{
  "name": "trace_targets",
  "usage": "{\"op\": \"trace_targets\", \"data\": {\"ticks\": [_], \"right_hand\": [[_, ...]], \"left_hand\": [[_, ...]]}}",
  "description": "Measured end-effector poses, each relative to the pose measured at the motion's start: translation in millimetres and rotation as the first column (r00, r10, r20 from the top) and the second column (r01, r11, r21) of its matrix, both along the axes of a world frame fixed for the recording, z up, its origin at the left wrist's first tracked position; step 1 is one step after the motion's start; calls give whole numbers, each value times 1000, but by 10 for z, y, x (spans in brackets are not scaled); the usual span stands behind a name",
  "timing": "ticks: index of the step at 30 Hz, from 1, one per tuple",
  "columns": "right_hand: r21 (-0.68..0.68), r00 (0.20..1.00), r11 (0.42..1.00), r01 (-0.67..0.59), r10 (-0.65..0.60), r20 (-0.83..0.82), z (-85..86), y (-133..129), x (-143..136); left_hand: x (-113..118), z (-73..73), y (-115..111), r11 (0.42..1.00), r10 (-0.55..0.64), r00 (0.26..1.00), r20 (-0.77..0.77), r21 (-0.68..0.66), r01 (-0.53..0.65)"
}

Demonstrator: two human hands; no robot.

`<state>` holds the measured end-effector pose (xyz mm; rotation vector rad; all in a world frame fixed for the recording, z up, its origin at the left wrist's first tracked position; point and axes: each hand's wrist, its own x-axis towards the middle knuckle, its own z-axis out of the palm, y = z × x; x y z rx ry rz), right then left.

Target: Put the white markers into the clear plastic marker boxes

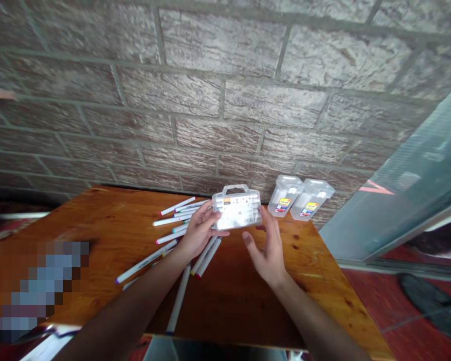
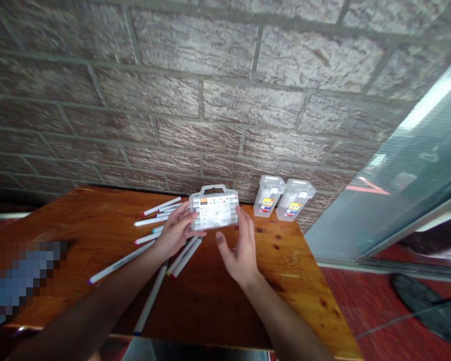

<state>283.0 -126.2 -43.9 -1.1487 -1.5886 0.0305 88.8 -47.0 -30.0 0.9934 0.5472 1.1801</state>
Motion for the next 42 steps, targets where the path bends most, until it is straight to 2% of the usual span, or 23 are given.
{"op": "trace_targets", "data": {"ticks": [10, 17, 26, 35, 38, 42], "right_hand": [[-25, 1000, 1000, 4, -3, 27, 89, -106, -7], [13, 999, 1000, 20, -20, 34, 163, -134, -1], [20, 998, 999, 40, -41, 42, 161, -117, 29], [21, 998, 998, 58, -59, 36, 170, -101, 32], [-14, 999, 999, 45, -45, 8, 152, -95, 38], [-86, 993, 996, -17, 7, -115, 84, -74, 41]], "left_hand": [[-66, -50, 81, 997, -58, 998, 7, -45, 58], [-69, -54, 84, 994, -90, 995, 31, -52, 92], [-65, -6, 55, 994, -104, 994, 22, -40, 105], [-77, -40, 70, 992, -128, 992, 20, -16, 129], [-75, -43, 66, 991, -132, 991, 15, -18, 132], [-70, -33, 48, 990, -139, 990, 18, -15, 140]]}}
